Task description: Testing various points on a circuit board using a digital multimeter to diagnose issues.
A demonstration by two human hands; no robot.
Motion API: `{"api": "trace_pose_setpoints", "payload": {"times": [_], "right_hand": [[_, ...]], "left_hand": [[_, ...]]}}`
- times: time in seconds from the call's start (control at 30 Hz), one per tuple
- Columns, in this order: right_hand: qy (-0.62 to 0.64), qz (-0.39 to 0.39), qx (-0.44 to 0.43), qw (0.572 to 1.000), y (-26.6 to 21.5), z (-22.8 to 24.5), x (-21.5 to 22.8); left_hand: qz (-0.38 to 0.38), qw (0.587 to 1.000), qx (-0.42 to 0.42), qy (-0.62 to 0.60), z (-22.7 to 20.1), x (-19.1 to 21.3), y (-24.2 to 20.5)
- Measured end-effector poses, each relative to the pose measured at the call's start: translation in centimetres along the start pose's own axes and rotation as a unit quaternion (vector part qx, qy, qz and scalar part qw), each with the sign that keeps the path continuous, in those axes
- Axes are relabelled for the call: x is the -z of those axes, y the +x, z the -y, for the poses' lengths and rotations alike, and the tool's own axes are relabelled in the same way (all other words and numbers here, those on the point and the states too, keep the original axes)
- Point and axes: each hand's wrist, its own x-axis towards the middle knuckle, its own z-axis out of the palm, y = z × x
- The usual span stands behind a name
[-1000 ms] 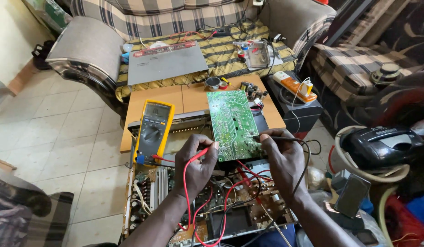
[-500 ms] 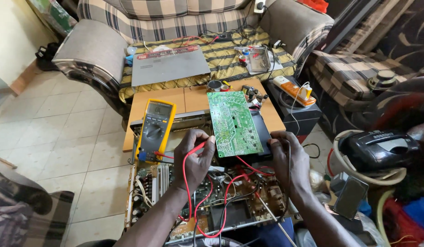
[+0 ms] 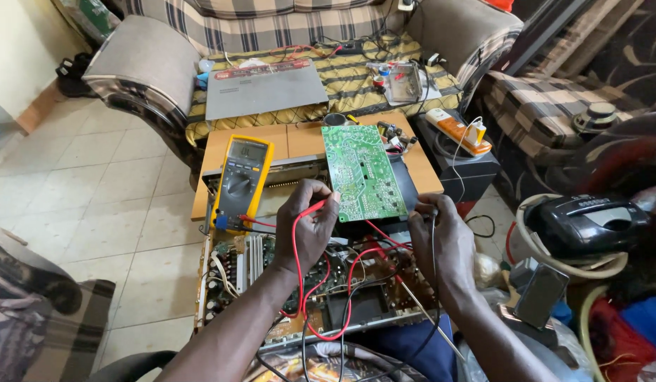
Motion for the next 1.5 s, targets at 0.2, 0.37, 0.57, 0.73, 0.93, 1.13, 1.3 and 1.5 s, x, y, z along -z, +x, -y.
{"api": "trace_pose_setpoints", "payload": {"times": [0.2, 0.37, 0.57, 0.73, 0.93, 1.13, 1.3, 1.5], "right_hand": [[-0.013, -0.002, -0.001, 1.000, 0.1, -0.2, -0.2], [0.002, -0.004, 0.002, 1.000, 0.4, -0.6, -0.7], [-0.017, -0.005, -0.016, 1.000, -0.3, 0.6, -0.2], [-0.037, 0.006, -0.024, 0.999, -1.7, 2.5, 0.4], [-0.105, -0.081, 0.130, 0.983, -1.9, 1.8, -0.9], [0.067, 0.019, 0.249, 0.966, -0.8, 2.4, -3.1], [0.082, 0.041, 0.209, 0.974, -0.2, 2.1, -3.3], [0.124, 0.043, 0.148, 0.980, -1.1, 3.2, -2.6]], "left_hand": [[-0.006, 1.000, 0.010, 0.004, 0.4, 0.2, 0.2], [-0.008, 1.000, 0.004, 0.010, 0.5, 0.1, 0.5], [-0.010, 1.000, -0.001, 0.014, 0.3, 0.3, 0.4], [-0.005, 1.000, 0.005, 0.021, -0.2, 0.9, 0.1], [0.001, 1.000, 0.012, 0.015, -0.1, 1.6, 0.2], [0.005, 1.000, 0.023, 0.000, 0.4, 2.0, 0.3], [0.005, 0.999, 0.042, -0.017, 0.4, 1.7, 0.3], [0.020, 0.998, 0.051, -0.019, 0.0, 1.9, 0.3]]}}
